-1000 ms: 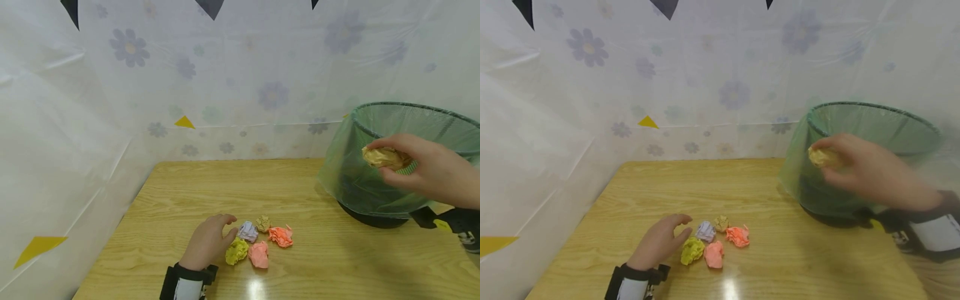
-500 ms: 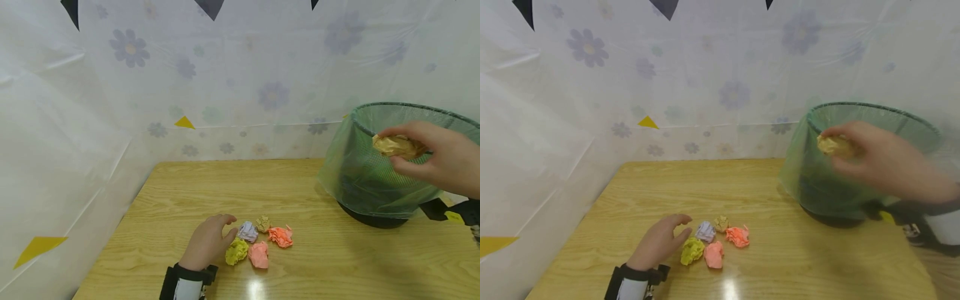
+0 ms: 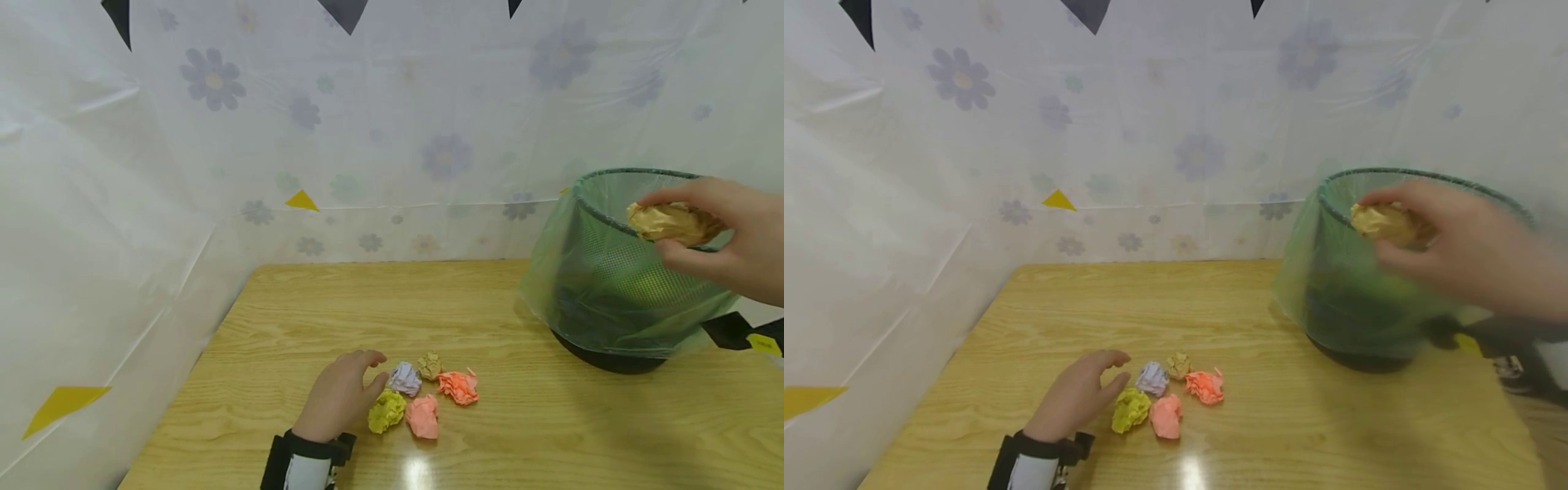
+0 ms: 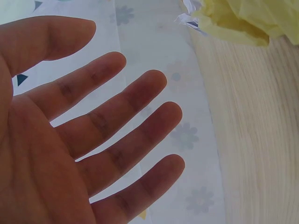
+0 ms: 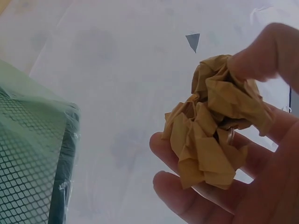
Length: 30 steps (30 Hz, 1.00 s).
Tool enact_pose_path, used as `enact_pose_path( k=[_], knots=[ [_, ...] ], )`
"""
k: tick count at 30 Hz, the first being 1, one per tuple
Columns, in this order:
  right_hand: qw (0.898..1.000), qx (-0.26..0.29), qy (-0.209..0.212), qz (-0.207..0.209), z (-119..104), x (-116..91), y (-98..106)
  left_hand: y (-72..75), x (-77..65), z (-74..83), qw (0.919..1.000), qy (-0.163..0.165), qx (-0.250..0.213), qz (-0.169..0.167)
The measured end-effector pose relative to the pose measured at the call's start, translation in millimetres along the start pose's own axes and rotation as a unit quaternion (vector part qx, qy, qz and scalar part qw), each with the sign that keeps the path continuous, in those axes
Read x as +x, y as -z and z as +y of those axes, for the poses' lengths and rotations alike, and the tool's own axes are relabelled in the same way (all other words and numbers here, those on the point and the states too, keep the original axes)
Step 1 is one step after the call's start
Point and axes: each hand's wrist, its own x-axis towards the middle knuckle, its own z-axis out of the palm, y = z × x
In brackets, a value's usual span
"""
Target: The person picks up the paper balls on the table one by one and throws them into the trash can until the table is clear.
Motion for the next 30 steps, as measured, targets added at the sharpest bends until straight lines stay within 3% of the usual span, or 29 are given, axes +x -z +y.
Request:
enact_pose_path(
  k=[16, 25, 30],
  knots=[
    [0.999, 0.006, 0.000, 0.047, 15, 14, 10, -0.6, 0.8, 0.5, 1.0000, 0.003, 0.003, -0.004],
    [0.998, 0.009, -0.044, 0.034, 30, 24, 14, -0.9, 1.1, 0.7, 0.9999, 0.004, 0.010, -0.002],
    [0.997, 0.027, -0.060, 0.050, 39, 27, 14, -1.0, 1.1, 0.3, 0.9999, 0.003, 0.013, -0.001]
  ],
)
